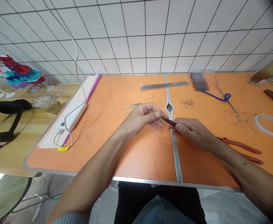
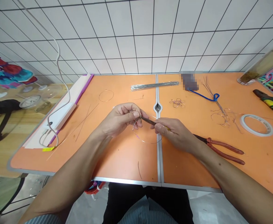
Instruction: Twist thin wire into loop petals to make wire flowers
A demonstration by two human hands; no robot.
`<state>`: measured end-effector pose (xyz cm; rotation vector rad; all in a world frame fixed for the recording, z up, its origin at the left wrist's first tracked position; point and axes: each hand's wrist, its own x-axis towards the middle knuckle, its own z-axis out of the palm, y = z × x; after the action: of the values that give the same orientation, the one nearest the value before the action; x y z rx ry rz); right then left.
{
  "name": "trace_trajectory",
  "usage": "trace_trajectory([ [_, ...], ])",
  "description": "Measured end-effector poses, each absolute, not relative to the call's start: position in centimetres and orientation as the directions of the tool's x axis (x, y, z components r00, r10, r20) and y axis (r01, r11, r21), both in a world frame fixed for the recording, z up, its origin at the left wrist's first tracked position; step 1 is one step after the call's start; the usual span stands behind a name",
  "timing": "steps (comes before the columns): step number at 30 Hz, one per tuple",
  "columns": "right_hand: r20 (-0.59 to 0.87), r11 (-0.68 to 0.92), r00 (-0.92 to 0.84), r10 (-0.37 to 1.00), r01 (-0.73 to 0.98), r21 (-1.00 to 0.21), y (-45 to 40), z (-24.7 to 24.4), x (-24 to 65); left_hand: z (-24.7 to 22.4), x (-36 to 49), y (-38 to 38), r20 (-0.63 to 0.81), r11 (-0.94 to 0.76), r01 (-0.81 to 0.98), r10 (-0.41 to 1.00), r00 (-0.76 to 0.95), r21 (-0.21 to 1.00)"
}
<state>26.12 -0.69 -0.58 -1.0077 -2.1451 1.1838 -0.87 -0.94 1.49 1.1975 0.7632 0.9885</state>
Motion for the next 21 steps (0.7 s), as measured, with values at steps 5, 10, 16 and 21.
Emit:
trace_trajectory([
  [5, 0.059, 0.348, -0.605, 0.794, 0.372, -0.861, -0.73, -0.49, 26.11, 1.55, -0.75, -0.91, 0.014, 0.076, -0.212, 0.918, 0.396, 0.974],
  [10, 0.051, 0.344, -0.610, 0.791, 0.374, -0.861, -0.84, -0.44, 26.05, 1.36, -0.76, -0.84, 0.012, 0.084, -0.212, 0.911, 0.412, 0.974],
  [16, 0.022, 0.311, -0.605, 0.796, 0.378, -0.872, -0.93, -0.42, 26.26, 1.17, -0.92, -0.67, 0.013, 0.091, -0.225, 0.907, 0.421, 0.970],
  [21, 0.020, 0.309, -0.601, 0.799, 0.381, -0.871, -0.89, -0.41, 26.33, 1.22, -0.88, -0.63, -0.005, 0.110, -0.226, 0.907, 0.420, 0.968],
])
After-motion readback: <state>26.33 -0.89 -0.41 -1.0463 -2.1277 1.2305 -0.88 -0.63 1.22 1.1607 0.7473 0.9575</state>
